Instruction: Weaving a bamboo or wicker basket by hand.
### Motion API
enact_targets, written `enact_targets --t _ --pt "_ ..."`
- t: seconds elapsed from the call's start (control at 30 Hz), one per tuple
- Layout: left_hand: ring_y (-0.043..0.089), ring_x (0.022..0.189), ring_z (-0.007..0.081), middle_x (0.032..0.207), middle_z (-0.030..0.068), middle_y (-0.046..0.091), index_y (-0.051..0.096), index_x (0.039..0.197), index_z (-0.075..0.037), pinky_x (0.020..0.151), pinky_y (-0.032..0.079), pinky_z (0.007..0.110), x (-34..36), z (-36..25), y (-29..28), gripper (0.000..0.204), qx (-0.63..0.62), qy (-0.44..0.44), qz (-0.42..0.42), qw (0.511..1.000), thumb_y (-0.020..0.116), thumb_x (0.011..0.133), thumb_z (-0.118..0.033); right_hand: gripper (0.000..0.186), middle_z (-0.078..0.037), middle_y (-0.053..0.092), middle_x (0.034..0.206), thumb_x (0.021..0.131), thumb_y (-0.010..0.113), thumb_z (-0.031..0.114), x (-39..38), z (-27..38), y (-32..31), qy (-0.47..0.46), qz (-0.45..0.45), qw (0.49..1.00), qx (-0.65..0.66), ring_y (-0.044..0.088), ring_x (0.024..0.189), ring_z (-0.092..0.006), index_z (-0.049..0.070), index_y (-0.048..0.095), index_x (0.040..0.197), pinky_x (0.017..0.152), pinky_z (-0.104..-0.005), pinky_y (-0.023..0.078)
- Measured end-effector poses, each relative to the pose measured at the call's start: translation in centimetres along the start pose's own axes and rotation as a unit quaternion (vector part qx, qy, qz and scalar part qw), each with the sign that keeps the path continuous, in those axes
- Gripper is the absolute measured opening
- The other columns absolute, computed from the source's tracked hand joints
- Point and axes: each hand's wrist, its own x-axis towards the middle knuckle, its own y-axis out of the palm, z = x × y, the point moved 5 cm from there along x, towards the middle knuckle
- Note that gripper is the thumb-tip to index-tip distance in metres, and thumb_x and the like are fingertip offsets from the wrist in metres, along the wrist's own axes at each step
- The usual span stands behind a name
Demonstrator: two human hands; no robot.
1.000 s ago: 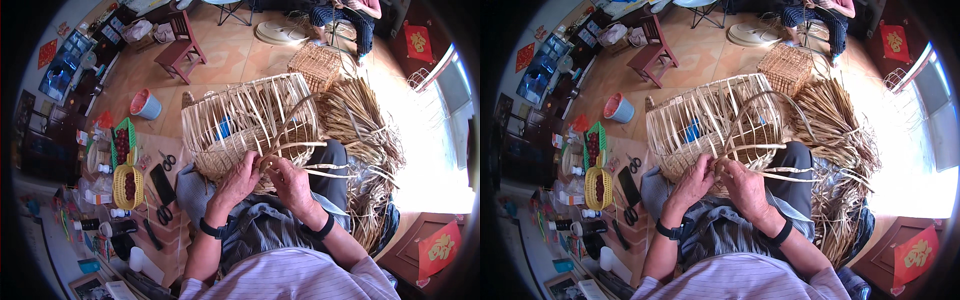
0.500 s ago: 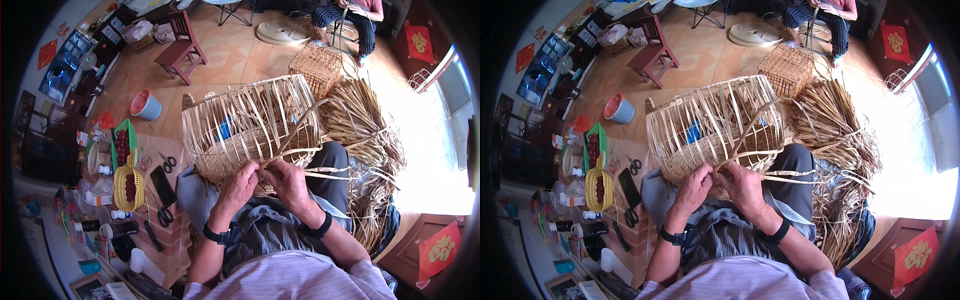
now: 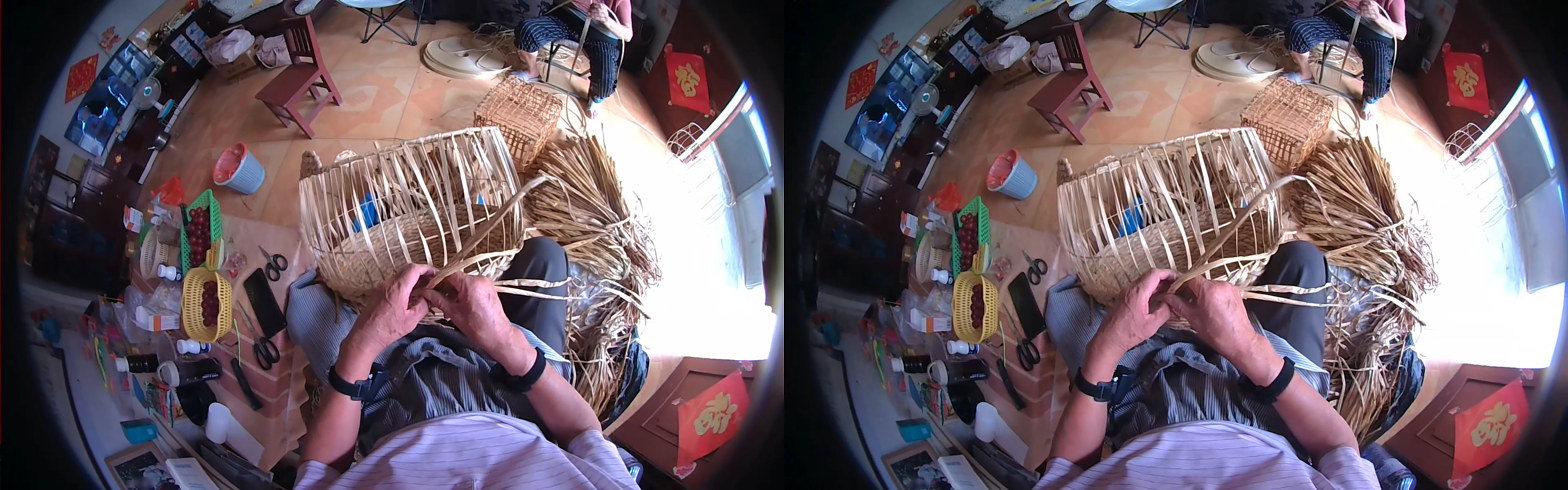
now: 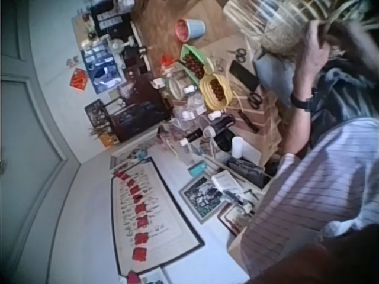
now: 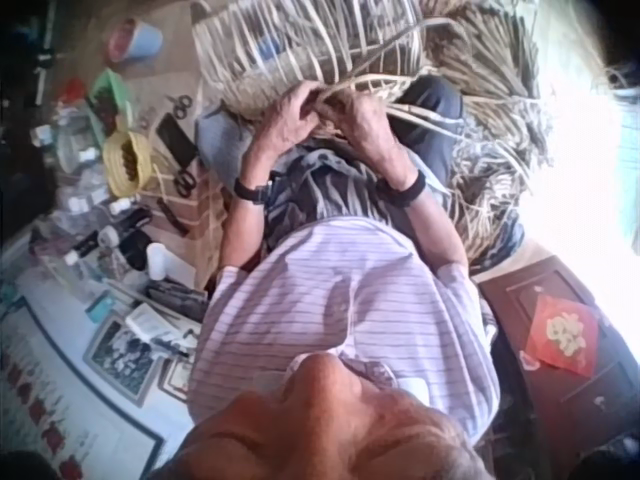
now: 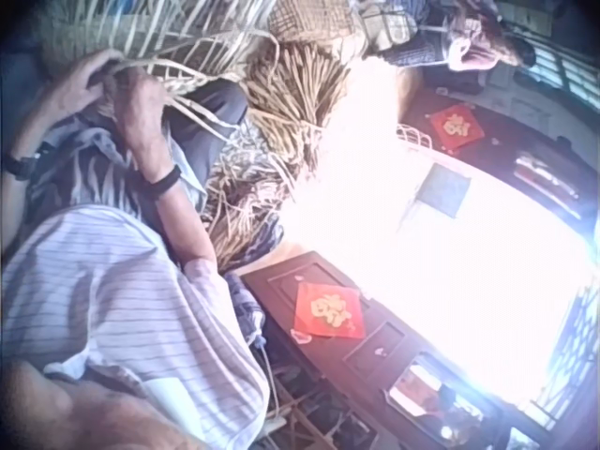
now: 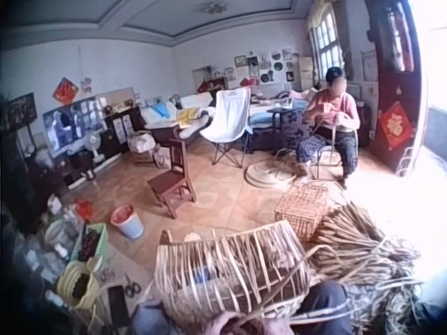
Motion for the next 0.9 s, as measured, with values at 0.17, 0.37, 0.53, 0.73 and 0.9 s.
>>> enact_targets --t 0.17,0.37,0.53,0.73,0.9 --pt "0.074 0.115 0.0406 0.127 0.0183 0.074 0.062 0.142 -0.007 0.094 0.062 0.049 0.2 -0.7 0.1 0.039 0.048 0.041 -0.003 0.998 0.067 0.103 -0.006 0.023 -0.018 0.078 0.086 0.101 0.081 0.02 -1.0 0.3 -0.4 -0.069 -0.013 0.997 -0.017 0.076 0.072 -0.0328 0.001 0.079 0.114 0.068 -0.0432 0.061" --pt "0.076 0.109 0.0386 0.12 0.0161 0.074 0.065 0.135 -0.006 0.09 0.062 0.047 -0.1 -0.6 1.2 0.034 0.068 0.035 -0.024 0.997 0.075 0.102 -0.011 0.037 -0.005 0.074 0.082 0.108 0.077 0.031 -2.9 -0.5 -2.5 0.167 0.046 0.966 0.193 0.063 0.062 -0.0065 -0.004 0.078 0.116 0.054 -0.0245 0.049" --pt "0.077 0.1 0.0389 0.107 0.0155 0.074 0.063 0.119 -0.003 0.08 0.063 0.046 -0.2 -0.1 2.3 0.024 0.08 0.052 -0.114 0.989 0.078 0.1 -0.008 0.041 -0.006 0.071 0.076 0.104 0.082 0.035 -1.2 -1.2 -2.4 0.26 0.046 0.954 0.145 0.059 0.058 -0.0092 -0.004 0.075 0.117 0.053 -0.0312 0.047" --pt "0.076 0.103 0.043 0.111 0.0224 0.073 0.059 0.135 -0.003 0.083 0.061 0.053 -1.0 0.5 3.6 0.039 0.088 0.006 -0.165 0.982 0.076 0.1 -0.004 0.015 -0.002 0.072 0.091 0.105 0.078 0.01 2.7 -0.4 -2.5 0.083 -0.07 0.957 0.268 0.066 0.079 -0.0065 -0.001 0.07 0.112 0.067 -0.0251 0.054" --pt "0.071 0.1 0.033 0.113 0.021 0.071 0.047 0.159 0.006 0.088 0.058 0.043 -1.5 0.1 7.7 0.068 0.369 -0.007 -0.1 0.924 0.068 0.098 -0.014 0.009 -0.015 0.067 0.091 0.102 0.072 0.004 6.6 0.8 -3.4 -0.07 -0.032 0.988 0.134 0.066 0.082 -0.0269 0.0 0.066 0.107 0.073 -0.0412 0.054"
